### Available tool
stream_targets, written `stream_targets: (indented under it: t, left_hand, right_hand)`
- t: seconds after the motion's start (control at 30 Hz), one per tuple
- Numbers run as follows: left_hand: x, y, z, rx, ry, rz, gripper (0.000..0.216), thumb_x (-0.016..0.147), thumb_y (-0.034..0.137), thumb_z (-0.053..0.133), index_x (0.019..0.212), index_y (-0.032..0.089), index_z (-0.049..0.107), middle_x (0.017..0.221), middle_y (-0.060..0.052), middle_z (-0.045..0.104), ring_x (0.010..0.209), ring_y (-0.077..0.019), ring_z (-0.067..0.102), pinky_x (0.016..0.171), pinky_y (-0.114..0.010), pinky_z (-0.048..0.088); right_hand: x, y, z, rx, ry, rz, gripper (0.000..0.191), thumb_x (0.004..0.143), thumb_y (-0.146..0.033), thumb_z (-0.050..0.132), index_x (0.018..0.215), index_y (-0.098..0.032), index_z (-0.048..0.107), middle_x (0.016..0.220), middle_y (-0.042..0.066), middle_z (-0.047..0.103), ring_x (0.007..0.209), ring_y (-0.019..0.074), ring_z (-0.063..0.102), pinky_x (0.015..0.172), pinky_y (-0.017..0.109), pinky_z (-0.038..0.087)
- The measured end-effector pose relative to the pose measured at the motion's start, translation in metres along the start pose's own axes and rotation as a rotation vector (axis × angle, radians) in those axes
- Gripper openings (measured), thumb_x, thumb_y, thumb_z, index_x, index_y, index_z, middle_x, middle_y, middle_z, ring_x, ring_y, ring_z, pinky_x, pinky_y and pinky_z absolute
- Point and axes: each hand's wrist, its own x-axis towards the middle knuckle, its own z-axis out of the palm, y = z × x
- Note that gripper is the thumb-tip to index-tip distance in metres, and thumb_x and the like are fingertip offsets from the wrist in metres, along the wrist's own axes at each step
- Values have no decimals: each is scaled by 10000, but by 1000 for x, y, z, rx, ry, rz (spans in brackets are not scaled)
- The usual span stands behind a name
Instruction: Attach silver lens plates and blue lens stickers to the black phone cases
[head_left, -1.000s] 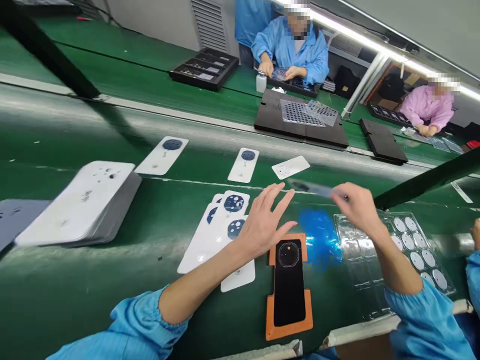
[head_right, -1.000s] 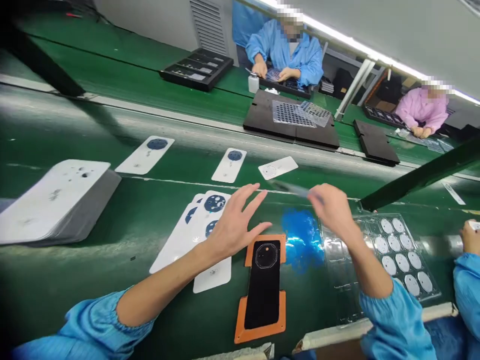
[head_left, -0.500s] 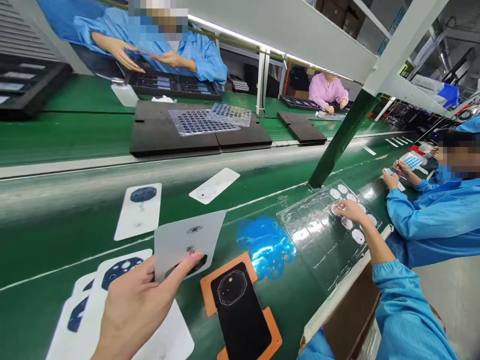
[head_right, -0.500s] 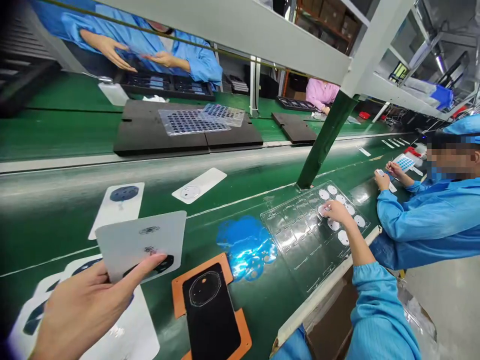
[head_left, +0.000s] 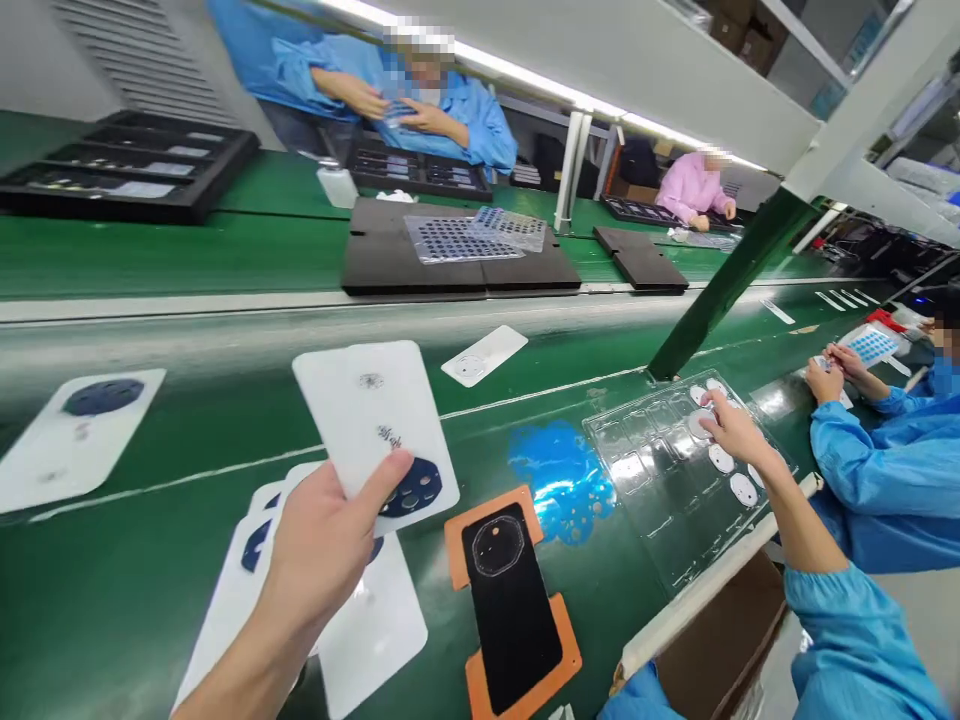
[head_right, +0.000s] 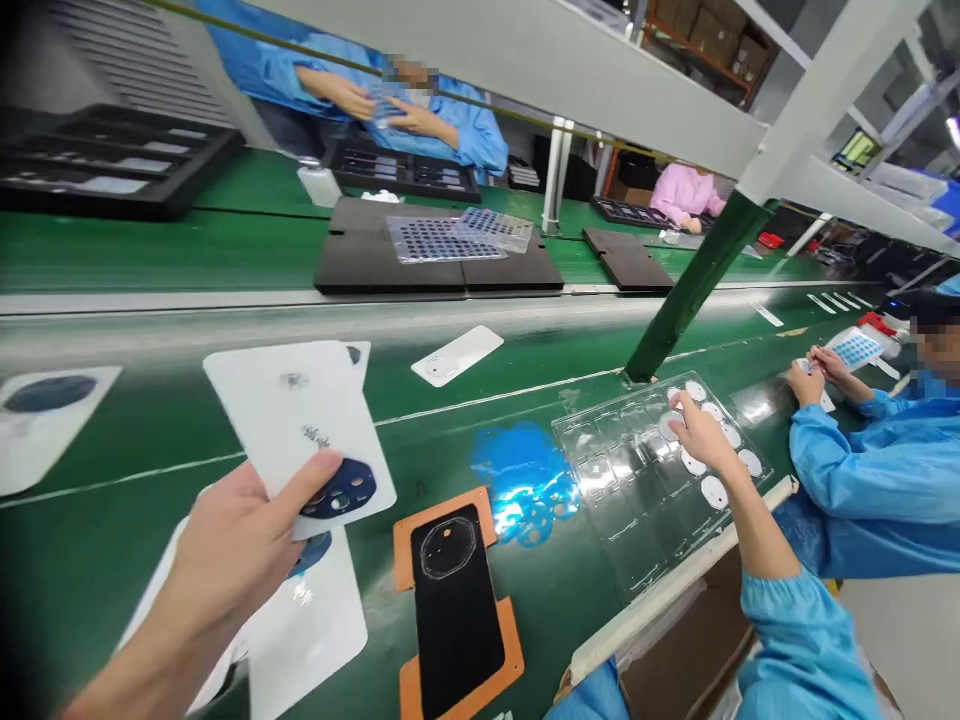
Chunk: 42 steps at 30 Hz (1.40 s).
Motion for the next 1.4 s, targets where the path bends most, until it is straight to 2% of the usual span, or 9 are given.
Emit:
stream_targets:
  t: [0.17, 0.33, 0.47, 0.6, 0.83, 0.97, 1.17, 1.3, 1.4]
  left_hand:
    - [-5, 7, 9, -267, 20, 3, 567, 685, 536, 828, 1092, 157, 716, 1147, -109, 740, 1025, -291, 704, 842, -371, 593]
    - [-1, -1, 5, -274, -51, 116, 500, 762, 532, 767, 1078, 150, 702, 1099, -103, 742, 992, -257, 692, 793, -321, 562]
    - [0, 0, 0, -320, -81, 134, 397, 821, 522, 719, 1001, 169, 695, 964, -57, 742, 849, -203, 683, 708, -289, 536]
    - [-2, 4, -2, -358, -87, 136, 384, 819, 523, 726, 965, 170, 684, 922, -48, 729, 799, -192, 664, 682, -290, 522]
    - [-3, 9, -3, -408, -110, 116, 413, 780, 536, 760, 913, 151, 690, 897, -59, 730, 792, -199, 674, 710, -310, 536]
    - [-2, 6, -1, -418, -127, 106, 381, 758, 491, 790, 889, 139, 726, 918, -75, 748, 786, -184, 676, 716, -302, 530]
    - [-8, -7, 14, -380, -139, 127, 288, 740, 384, 823, 856, 132, 743, 920, -75, 761, 848, -204, 700, 761, -307, 557]
    - [-22, -12, 29, -282, -131, 199, 316, 853, 442, 709, 866, 127, 737, 877, -69, 751, 808, -195, 702, 710, -290, 580]
    - [-31, -16, 34, -223, -160, 296, 400, 948, 500, 566, 1021, 146, 735, 1019, -80, 745, 969, -223, 696, 869, -347, 589]
  right_hand:
    - [-36, -104, 19, 457, -261, -309, 406, 818, -486, 712, 1110, -219, 621, 910, 56, 713, 792, 209, 685, 695, 317, 525]
    - [-51, -207, 83, 426, -597, -325, 359, 850, -561, 650, 762, -214, 672, 464, -34, 569, 438, 137, 549, 487, 257, 416]
    - [-42, -239, 131, 409, -771, -327, 401, 784, -576, 698, 660, -205, 610, 459, -21, 586, 444, 134, 552, 477, 244, 388]
    - [-33, -243, 141, 289, -838, -324, 419, 762, -601, 694, 648, -215, 578, 484, -8, 621, 419, 133, 529, 438, 245, 327]
    - [-28, -250, 136, 44, -684, -428, 447, 713, -568, 754, 573, -235, 490, 492, -21, 592, 490, 147, 527, 471, 264, 315]
    - [-35, -249, 128, 114, -588, -484, 467, 746, -570, 744, 586, -236, 460, 492, -33, 534, 471, 130, 470, 455, 268, 304]
    - [-64, -261, 98, 590, -205, -587, 261, 885, -463, 659, 756, -245, 598, 645, 4, 603, 552, 148, 547, 509, 292, 463]
    - [-70, -282, 98, 640, 95, -682, 101, 903, -330, 647, 940, -239, 669, 900, 47, 684, 801, 189, 657, 687, 334, 592]
    - [-64, -292, 104, 651, 211, -670, 95, 898, -290, 650, 941, -211, 680, 908, 47, 684, 841, 184, 663, 752, 343, 608]
